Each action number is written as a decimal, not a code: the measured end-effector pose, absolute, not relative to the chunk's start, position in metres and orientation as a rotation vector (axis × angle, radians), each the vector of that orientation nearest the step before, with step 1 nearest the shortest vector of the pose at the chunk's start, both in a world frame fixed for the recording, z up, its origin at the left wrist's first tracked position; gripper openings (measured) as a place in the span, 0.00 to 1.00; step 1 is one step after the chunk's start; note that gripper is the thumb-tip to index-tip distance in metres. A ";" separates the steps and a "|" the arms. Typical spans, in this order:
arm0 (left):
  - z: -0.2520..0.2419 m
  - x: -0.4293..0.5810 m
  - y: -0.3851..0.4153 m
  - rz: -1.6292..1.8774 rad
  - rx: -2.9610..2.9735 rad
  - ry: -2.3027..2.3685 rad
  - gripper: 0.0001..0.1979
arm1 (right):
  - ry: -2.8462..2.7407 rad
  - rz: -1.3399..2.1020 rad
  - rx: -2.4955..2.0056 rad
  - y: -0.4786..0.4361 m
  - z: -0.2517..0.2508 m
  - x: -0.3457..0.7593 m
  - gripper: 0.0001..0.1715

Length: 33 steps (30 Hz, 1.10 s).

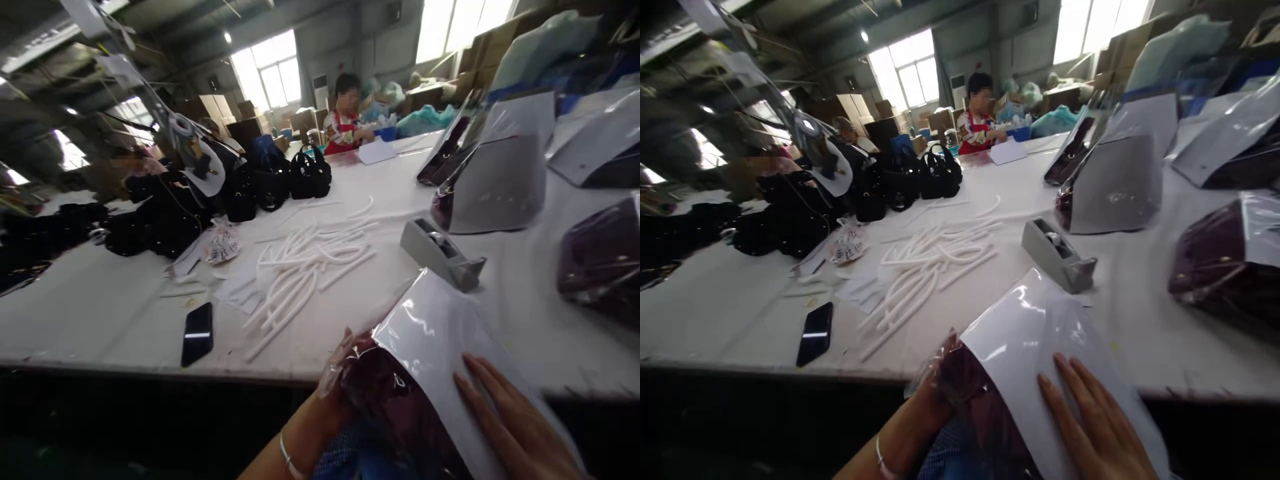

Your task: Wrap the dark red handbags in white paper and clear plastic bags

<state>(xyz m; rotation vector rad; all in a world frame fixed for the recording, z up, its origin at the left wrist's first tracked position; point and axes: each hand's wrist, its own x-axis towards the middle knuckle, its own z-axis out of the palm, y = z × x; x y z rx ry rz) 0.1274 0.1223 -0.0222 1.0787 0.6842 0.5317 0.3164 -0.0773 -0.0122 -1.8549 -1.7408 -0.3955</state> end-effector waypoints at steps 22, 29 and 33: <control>-0.041 0.120 0.162 1.042 1.346 0.602 0.16 | -1.996 -0.377 -1.535 0.035 0.048 0.338 0.33; -0.034 0.119 0.173 1.034 1.257 0.580 0.17 | -2.208 -0.260 -1.591 0.065 0.050 0.349 0.26; -0.036 0.130 0.173 1.002 1.138 0.518 0.20 | -2.188 -0.261 -1.549 0.071 0.064 0.344 0.20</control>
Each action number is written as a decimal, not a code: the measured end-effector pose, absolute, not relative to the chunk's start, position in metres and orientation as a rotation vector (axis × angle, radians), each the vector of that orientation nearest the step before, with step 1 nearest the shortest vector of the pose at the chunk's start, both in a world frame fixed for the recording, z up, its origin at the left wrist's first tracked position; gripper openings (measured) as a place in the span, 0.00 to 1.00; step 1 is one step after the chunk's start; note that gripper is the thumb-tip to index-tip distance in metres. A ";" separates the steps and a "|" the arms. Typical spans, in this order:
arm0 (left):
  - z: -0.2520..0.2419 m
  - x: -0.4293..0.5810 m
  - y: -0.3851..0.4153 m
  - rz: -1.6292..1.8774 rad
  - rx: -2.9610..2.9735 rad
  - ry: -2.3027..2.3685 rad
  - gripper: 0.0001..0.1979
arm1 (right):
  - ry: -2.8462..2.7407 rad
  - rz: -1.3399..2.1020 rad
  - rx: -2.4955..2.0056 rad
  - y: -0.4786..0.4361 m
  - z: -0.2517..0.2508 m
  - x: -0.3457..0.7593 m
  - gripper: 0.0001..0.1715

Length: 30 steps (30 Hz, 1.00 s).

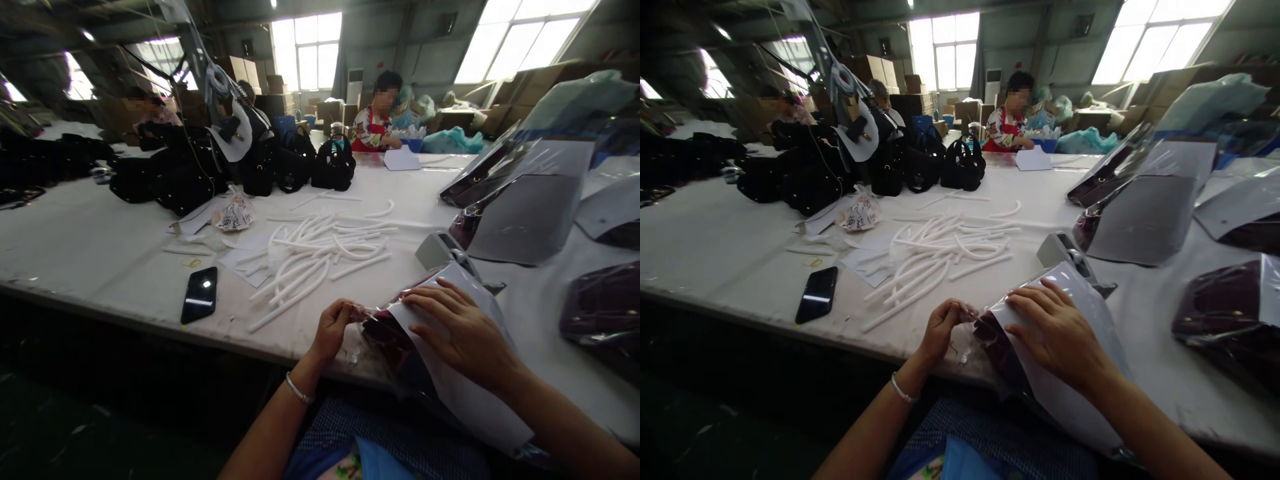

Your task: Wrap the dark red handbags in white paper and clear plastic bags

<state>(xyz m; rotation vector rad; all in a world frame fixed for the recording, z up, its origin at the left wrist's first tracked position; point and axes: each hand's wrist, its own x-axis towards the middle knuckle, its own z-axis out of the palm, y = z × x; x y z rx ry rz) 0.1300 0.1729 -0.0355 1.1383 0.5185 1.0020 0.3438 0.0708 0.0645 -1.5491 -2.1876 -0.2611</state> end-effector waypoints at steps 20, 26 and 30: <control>-0.041 0.169 0.189 1.010 1.102 0.591 0.24 | -2.214 0.021 -1.854 0.098 0.074 0.293 0.20; -0.039 0.190 0.204 0.871 1.227 0.498 0.23 | -2.250 -0.144 -1.722 0.096 0.073 0.299 0.26; -0.037 0.197 0.213 0.786 1.315 0.421 0.21 | -2.415 -0.017 -1.658 0.095 0.078 0.305 0.18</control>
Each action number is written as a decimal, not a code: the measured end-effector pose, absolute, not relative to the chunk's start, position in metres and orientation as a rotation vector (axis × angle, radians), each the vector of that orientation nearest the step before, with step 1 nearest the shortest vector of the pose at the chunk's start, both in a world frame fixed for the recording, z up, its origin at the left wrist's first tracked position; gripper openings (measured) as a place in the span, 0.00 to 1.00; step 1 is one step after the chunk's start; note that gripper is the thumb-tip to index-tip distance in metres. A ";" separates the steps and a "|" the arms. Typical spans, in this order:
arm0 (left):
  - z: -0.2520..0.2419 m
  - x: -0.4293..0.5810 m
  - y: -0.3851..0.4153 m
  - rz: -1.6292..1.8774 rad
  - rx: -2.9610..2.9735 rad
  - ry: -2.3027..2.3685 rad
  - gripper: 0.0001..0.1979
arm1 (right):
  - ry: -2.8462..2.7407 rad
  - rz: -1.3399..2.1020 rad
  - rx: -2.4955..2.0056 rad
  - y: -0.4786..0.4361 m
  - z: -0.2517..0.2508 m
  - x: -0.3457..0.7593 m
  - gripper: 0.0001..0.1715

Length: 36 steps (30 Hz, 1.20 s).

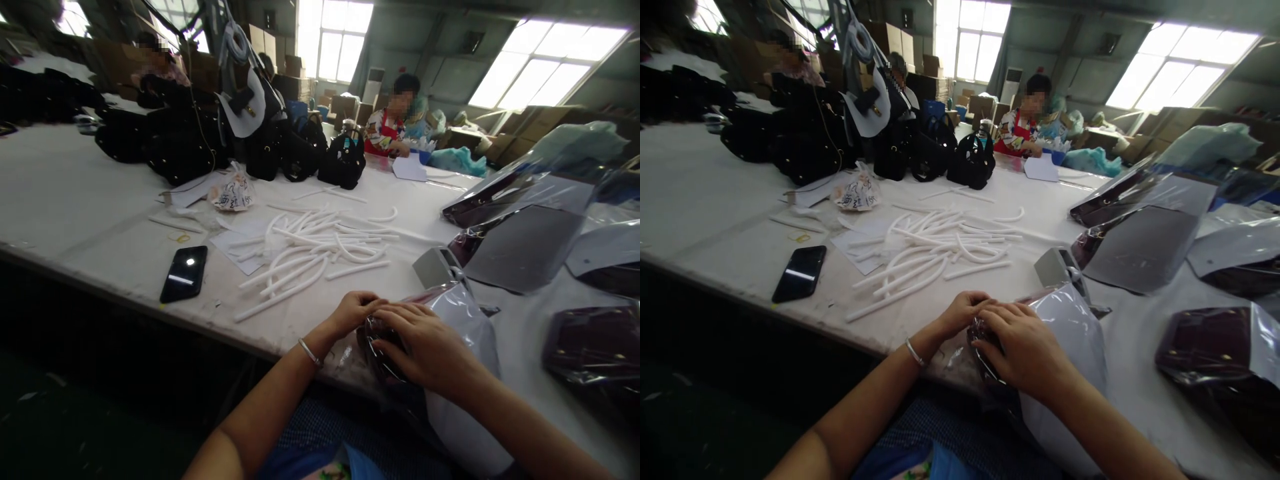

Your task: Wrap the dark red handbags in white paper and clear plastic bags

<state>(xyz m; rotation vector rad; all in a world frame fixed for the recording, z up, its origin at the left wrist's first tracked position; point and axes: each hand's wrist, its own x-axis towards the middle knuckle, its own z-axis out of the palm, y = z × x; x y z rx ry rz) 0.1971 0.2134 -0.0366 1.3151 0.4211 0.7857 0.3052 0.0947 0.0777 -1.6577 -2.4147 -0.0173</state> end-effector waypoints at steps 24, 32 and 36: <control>-0.024 0.145 0.162 0.802 1.635 0.428 0.18 | -0.995 0.142 -2.283 0.113 0.070 0.508 0.14; -0.025 0.145 0.166 0.768 1.620 0.442 0.18 | -0.850 0.864 -2.137 0.138 0.054 0.539 0.20; -0.024 0.146 0.163 0.762 1.637 0.477 0.18 | -0.753 0.998 -2.073 0.145 0.064 0.544 0.20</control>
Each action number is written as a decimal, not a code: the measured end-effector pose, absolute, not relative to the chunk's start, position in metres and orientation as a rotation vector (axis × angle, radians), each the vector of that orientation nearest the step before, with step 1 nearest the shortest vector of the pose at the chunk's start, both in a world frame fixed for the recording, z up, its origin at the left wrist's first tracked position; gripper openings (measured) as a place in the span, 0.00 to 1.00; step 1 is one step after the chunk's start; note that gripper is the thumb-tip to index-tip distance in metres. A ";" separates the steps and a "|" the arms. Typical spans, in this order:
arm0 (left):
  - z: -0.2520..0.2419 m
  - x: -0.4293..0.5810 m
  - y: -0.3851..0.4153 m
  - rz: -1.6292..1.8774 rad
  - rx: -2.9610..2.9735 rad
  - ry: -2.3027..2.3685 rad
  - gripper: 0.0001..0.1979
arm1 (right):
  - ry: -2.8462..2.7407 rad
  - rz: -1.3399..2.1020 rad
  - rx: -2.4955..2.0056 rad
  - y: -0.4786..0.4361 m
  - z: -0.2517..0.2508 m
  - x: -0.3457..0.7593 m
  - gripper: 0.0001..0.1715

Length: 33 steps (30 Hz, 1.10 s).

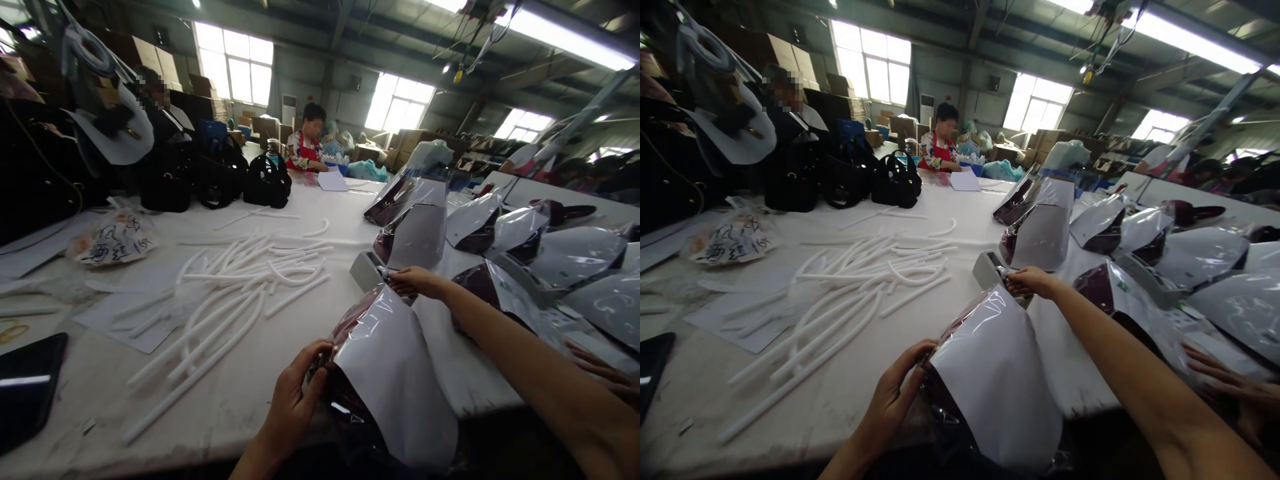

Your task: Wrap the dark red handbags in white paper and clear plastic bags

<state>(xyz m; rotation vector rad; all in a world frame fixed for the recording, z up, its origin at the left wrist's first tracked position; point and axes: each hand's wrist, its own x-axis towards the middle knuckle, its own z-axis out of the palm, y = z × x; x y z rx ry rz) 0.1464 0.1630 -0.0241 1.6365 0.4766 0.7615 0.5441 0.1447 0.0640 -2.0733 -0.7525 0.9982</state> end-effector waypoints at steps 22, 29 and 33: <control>-0.028 0.148 0.166 0.717 1.489 0.503 0.19 | -0.547 0.736 -2.064 0.035 0.022 0.521 0.11; -0.029 0.152 0.165 0.758 1.357 0.456 0.18 | -0.810 0.565 -2.089 0.039 0.090 0.496 0.25; -0.032 0.156 0.167 0.790 1.236 0.415 0.18 | -1.369 0.890 -1.989 0.100 0.146 0.431 0.30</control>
